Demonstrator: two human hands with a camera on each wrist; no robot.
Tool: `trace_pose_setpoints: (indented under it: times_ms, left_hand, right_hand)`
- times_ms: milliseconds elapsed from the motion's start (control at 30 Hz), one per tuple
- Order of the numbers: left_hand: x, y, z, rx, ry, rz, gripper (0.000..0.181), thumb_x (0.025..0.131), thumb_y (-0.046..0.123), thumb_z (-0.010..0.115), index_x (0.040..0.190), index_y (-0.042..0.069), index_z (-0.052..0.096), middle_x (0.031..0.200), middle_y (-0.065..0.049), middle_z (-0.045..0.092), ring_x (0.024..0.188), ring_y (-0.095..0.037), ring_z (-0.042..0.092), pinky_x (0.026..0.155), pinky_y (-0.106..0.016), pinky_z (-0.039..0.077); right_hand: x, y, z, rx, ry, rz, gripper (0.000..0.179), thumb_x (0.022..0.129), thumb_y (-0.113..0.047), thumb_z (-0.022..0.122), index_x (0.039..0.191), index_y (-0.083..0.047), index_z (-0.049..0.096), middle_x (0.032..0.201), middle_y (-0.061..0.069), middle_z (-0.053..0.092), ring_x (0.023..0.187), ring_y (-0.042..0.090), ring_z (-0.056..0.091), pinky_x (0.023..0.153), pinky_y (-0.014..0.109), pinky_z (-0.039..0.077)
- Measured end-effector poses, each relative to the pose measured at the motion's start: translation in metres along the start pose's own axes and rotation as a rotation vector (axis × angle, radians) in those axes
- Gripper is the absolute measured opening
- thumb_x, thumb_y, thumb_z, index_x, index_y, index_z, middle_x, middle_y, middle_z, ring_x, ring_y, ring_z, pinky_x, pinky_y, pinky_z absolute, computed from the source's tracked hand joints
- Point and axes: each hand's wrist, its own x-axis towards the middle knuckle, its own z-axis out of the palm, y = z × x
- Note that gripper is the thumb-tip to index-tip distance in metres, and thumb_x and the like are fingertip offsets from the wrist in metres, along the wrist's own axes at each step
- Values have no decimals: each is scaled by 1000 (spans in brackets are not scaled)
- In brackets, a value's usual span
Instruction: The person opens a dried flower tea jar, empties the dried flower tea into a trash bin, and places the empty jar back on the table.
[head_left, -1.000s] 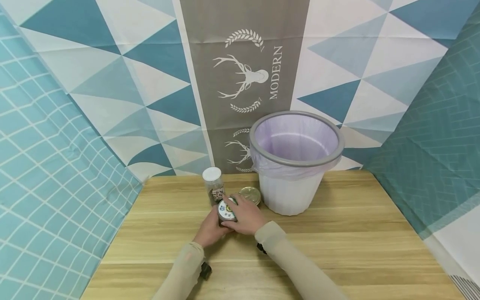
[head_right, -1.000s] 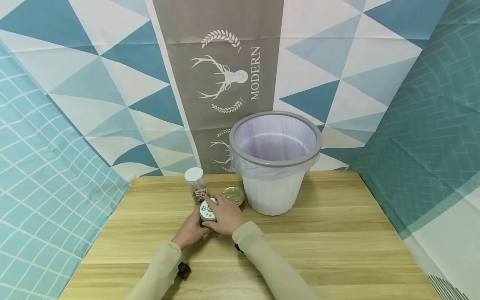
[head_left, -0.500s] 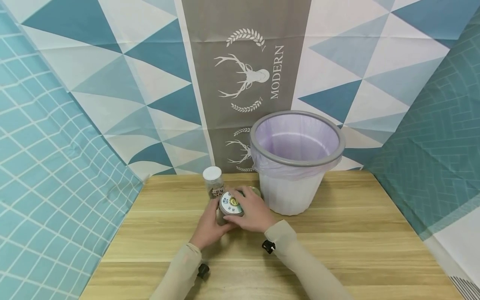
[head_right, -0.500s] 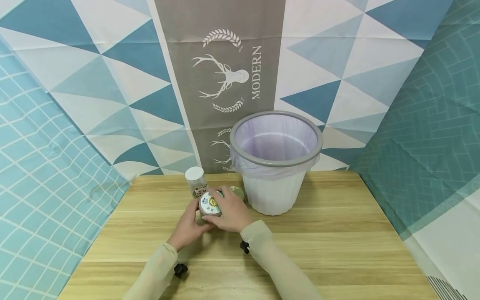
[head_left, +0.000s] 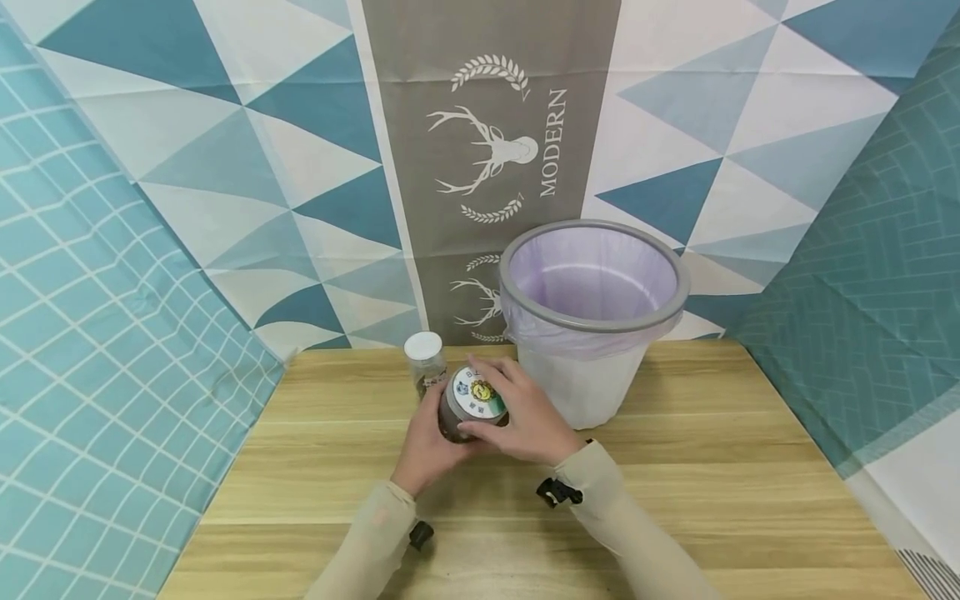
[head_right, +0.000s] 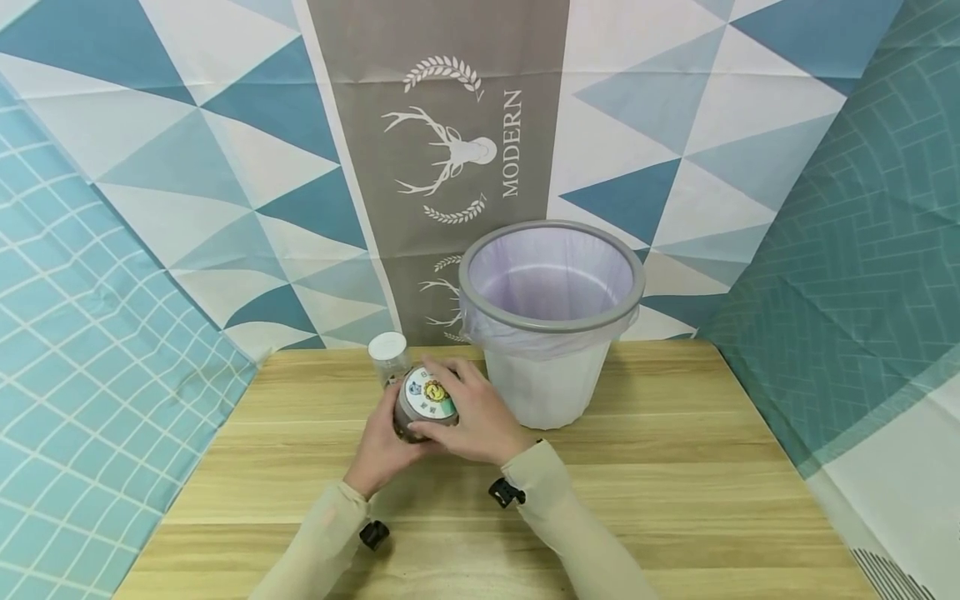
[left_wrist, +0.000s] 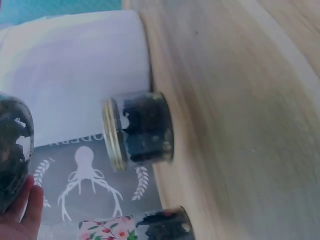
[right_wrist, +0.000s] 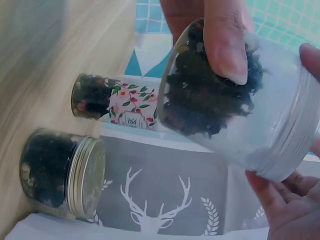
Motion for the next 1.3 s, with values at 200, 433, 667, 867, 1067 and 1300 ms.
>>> trace_pose_setpoints:
  times_ms: [200,433,667,867,1067,1300]
  left_hand:
    - [4,6,-3,117,15,115,96,62,27,98,143,10,51,134,-9,57,119,-27,60,101,-51,54]
    - [-1,5,-1,238,22,135,96,57,29,100,138,8,54,128,-11,54,110,-29,62,94,-50,58]
    - [-1,6,3,287,34,159,92,57,27,99,135,7,54,127,-11,54,108,-29,62,93,-47,59]
    - [0,9,3,295,14,155,93,58,28,99,136,5,54,128,-13,60,110,-30,63,94,-49,58]
    - [2,10,1,322,2,183,94,58,31,98,136,4,54,126,-14,66,115,-30,64,96,-48,58]
    - [2,8,1,348,-7,239,95,56,33,99,136,4,56,124,-13,67,113,-29,65,94,-48,59]
  right_hand:
    - [-5,3,-3,21,-16,10,89,82,-47,85,158,-25,44,137,1,57,115,13,59,97,37,55]
    - [-10,8,0,-61,-63,56,80,87,-50,79,156,-23,47,120,2,59,99,13,60,88,34,56]
    - [-9,8,4,-72,-65,163,69,94,-55,68,148,-16,52,111,5,60,87,15,58,77,32,53]
    - [-11,9,6,-48,-36,164,62,94,-53,69,143,-16,56,107,2,56,83,13,56,75,30,52]
    - [-13,11,8,-23,-7,149,63,94,-50,71,143,-13,56,108,1,55,85,12,56,74,29,53]
    - [-17,19,10,-17,8,52,68,91,-46,74,145,-10,54,112,3,55,89,13,56,77,29,54]
